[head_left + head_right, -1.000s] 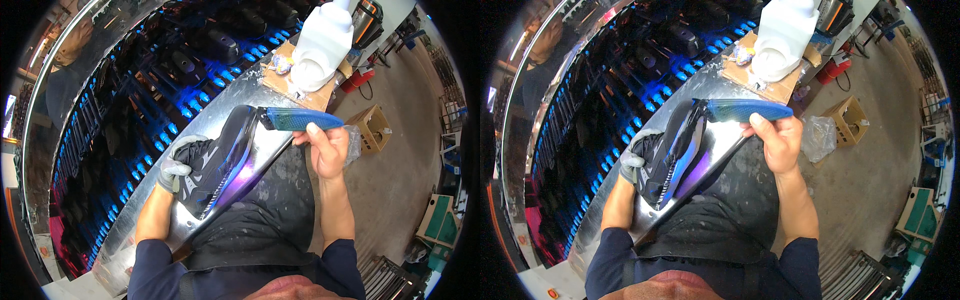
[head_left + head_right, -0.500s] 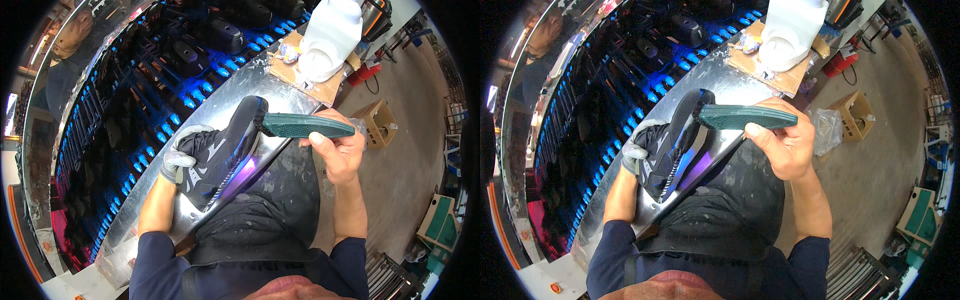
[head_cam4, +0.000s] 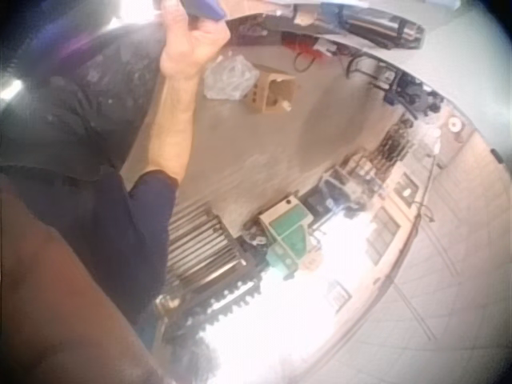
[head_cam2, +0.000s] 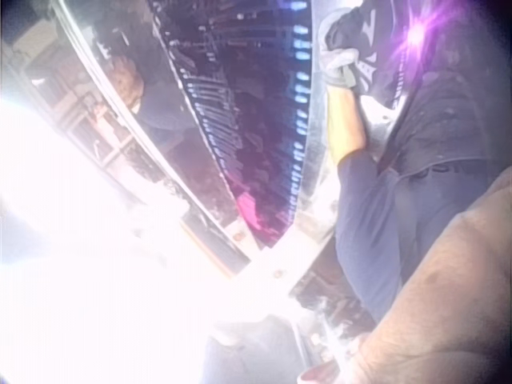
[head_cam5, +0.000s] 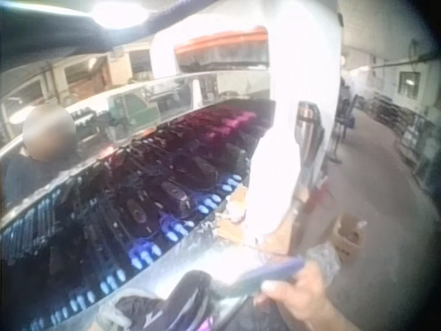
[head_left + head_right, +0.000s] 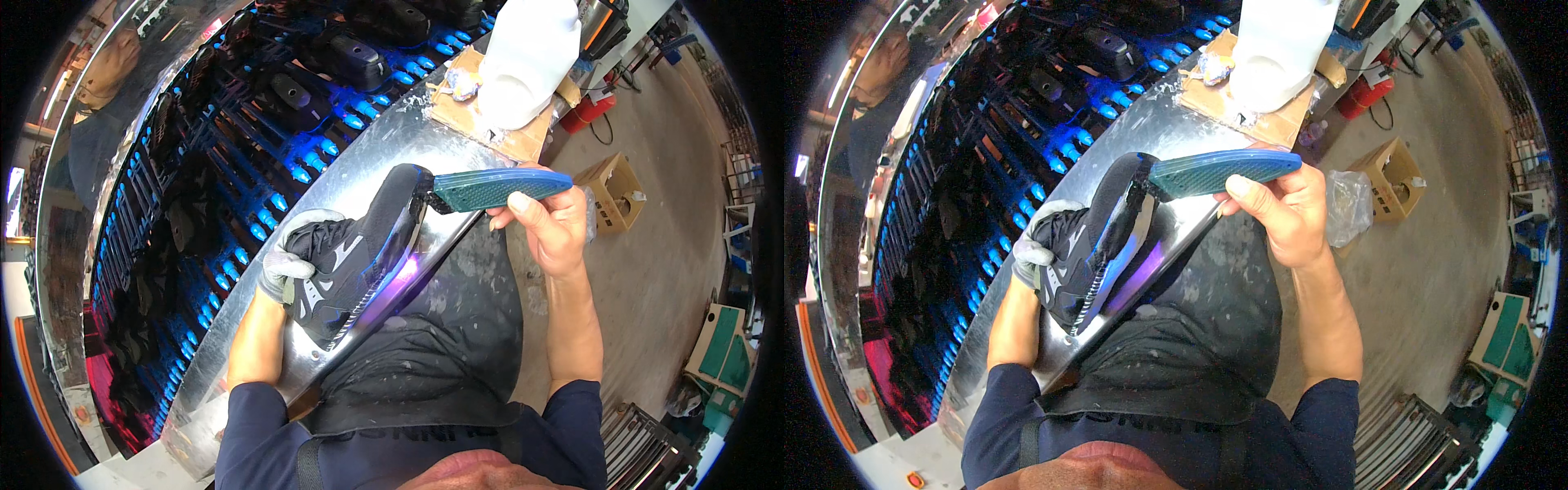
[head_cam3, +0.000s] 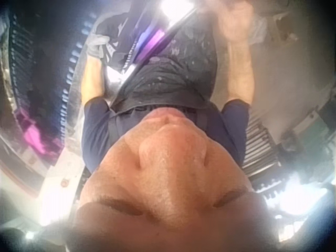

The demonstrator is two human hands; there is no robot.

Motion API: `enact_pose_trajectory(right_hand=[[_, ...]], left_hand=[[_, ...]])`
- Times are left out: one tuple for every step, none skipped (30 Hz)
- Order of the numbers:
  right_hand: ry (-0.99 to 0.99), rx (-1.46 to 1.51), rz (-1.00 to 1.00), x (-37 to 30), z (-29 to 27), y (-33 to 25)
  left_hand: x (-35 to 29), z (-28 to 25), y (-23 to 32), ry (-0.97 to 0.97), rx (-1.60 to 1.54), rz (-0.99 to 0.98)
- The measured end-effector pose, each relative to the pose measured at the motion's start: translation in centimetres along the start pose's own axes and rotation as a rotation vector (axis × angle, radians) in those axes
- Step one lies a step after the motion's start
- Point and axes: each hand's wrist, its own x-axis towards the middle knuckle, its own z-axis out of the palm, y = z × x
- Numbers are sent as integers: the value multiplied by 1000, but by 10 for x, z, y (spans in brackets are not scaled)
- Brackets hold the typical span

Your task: The person scrubs a black sneaker with a blue brush on a metal workbench, repeatedly dipping the brush into a white liquid and cleaning the upper, sides, and sole. The person rotates the shoe to access different areas and continues scrubbing throughout the clip.

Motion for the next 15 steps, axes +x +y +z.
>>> enact_pose_trajectory(right_hand=[[-20, 8, -3, -1, 1, -2], [-40, 16, -5, -5, 4, -4], [-60, 25, -8, -8, 7, -7], [-47, 80, 33, -15, 15, -11], [-63, 127, 22, -19, 19, -6], [-61, 208, 29, -23, 23, -3], [-58, 287, 38, -28, 28, 0], [6, 298, 18, -31, 33, 7], [70, 308, -2, -34, 39, 16], [128, 318, -26, -35, 45, 25], [197, 137, -66, -39, 50, 33], [122, -30, -161, -45, 45, 35], [49, -199, -257, -47, 43, 30], [42, -153, -235, -49, 43, 22], [41, -136, -195, -45, 41, 14]], left_hand=[[1, -1, 1, -18, 3, -1], [1, -2, 1, -36, 7, -1], [3, -4, 1, -39, 22, 9], [3, -6, 0, -36, 35, 20], [3, -6, -1, -33, 48, 32], [1, -7, 1, -8, 65, 29], [2, -7, 0, 13, 87, 35], [4, -7, 1, 23, 80, 13], [5, -6, 2, 32, 72, -9], [7, -1, 2, 62, 39, 6], [7, 7, 4, 75, 24, -3], [6, 6, 3, 83, 19, -1], [7, 6, 3, 86, 13, -2], [6, 5, 3, 85, 27, -4], [5, 4, 4, 85, 41, -7]])
